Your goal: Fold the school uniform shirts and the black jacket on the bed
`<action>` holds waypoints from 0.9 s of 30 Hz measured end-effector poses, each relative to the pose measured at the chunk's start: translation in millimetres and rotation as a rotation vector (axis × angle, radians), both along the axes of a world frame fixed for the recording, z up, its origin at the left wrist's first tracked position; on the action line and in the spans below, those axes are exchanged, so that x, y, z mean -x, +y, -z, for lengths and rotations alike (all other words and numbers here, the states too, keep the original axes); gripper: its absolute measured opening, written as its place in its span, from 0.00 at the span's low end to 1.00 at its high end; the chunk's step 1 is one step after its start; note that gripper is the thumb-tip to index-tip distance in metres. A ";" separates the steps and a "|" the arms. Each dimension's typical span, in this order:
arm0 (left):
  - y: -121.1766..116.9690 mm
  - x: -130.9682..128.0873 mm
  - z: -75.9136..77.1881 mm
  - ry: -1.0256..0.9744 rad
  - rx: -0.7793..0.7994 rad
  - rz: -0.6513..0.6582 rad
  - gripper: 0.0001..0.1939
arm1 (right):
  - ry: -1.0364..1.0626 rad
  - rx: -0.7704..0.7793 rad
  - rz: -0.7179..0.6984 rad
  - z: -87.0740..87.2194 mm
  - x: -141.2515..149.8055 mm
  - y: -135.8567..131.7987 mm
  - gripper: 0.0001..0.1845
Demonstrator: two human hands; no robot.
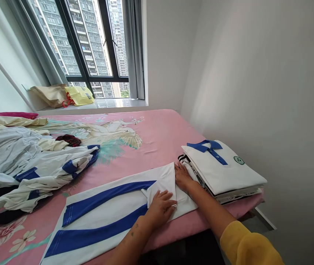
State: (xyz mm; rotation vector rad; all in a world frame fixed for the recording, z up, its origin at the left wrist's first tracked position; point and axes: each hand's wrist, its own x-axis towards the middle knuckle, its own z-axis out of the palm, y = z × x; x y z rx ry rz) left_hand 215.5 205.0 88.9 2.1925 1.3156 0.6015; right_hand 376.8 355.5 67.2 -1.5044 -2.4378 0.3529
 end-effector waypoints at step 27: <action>-26.4 45.8 -5.6 0.307 -0.387 -0.086 0.21 | 0.157 -0.020 0.276 -30.3 -8.7 -60.5 0.13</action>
